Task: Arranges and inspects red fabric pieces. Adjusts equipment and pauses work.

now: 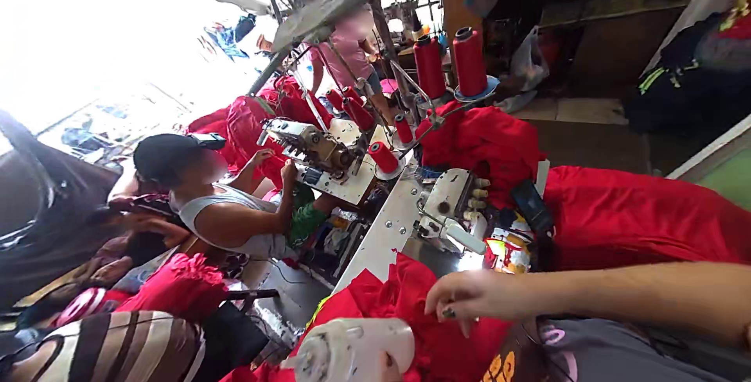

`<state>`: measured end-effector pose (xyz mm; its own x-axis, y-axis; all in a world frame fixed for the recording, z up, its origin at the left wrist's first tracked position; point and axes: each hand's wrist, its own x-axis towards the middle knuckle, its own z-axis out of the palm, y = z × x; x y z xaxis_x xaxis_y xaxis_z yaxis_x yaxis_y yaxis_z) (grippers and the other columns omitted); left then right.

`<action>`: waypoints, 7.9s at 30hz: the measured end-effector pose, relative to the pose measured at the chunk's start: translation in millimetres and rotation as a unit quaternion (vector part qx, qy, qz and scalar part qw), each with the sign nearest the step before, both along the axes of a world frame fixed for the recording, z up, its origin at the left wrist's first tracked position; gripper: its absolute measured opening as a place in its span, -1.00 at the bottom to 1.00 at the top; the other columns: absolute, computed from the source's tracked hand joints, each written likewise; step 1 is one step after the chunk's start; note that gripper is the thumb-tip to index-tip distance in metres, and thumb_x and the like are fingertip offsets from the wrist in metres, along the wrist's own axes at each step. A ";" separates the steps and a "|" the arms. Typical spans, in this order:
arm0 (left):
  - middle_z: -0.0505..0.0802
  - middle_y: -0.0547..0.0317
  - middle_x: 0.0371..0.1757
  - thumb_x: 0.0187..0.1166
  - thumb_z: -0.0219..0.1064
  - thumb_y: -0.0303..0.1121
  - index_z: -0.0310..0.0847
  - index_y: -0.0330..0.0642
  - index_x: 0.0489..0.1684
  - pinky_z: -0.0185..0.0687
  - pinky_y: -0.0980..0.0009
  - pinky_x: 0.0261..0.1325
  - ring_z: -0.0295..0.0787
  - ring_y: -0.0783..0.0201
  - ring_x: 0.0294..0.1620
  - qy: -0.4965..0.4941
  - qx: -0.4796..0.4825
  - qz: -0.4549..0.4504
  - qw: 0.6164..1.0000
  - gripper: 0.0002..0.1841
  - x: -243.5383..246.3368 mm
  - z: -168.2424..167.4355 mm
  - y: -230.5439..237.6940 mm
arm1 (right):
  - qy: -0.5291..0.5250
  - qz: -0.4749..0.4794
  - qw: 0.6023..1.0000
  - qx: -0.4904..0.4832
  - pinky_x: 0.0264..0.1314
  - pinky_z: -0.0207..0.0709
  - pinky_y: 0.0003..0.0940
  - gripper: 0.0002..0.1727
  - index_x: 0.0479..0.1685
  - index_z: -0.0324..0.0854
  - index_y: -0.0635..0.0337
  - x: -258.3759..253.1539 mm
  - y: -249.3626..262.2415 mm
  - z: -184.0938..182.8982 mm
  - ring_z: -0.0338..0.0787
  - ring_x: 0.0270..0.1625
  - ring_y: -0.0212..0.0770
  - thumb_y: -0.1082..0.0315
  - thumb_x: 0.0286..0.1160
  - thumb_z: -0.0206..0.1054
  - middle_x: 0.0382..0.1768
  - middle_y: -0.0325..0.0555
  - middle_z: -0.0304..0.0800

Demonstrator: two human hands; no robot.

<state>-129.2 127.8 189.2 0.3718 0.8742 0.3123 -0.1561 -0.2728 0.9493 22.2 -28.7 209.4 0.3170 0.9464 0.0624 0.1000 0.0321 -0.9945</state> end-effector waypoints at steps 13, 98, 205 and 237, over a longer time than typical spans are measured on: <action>0.76 0.13 0.36 0.22 0.56 0.24 0.51 -0.06 0.39 -0.26 -0.12 0.86 0.32 0.09 0.71 -0.046 0.305 -0.343 0.887 -0.21 135.9 4.9 -110.6 | 0.515 -0.086 0.828 0.204 0.01 0.75 -0.48 -0.29 0.11 0.73 -0.11 11.2 -112.4 -27.4 0.89 -0.02 -0.36 -0.48 0.56 0.00 -0.06 -0.20 0.91; 0.10 -0.29 0.88 0.60 0.35 0.03 0.06 0.05 0.89 -0.11 -0.44 0.71 -0.01 -0.46 0.84 0.745 0.131 0.274 0.594 -0.16 -14.9 -232.3 13.9 | -0.282 -0.477 0.832 0.013 0.36 0.55 0.01 -0.35 0.37 0.67 0.11 380.6 99.7 14.4 0.65 0.34 0.05 0.02 0.24 0.56 0.28 0.15 0.66; 0.11 -0.30 0.87 0.70 0.22 -0.11 0.07 0.04 0.89 -0.15 -0.45 0.73 -0.04 -0.46 0.84 0.732 0.129 0.275 0.610 -0.28 -16.8 -231.8 15.5 | -0.305 -0.481 0.820 0.062 0.42 0.54 -0.10 -0.29 0.34 0.66 0.16 384.4 102.6 9.8 0.65 0.38 -0.03 -0.07 0.19 0.60 0.32 0.13 0.67; 0.11 -0.31 0.87 0.61 0.35 0.02 0.06 0.02 0.89 -0.09 -0.42 0.72 -0.01 -0.45 0.84 0.744 0.136 0.280 0.591 -0.16 -17.1 -234.8 13.2 | -0.237 -0.465 0.852 0.047 0.37 0.57 -0.06 -0.25 0.38 0.64 0.08 378.6 108.4 1.6 0.67 0.33 -0.08 -0.09 0.14 0.62 0.27 0.04 0.68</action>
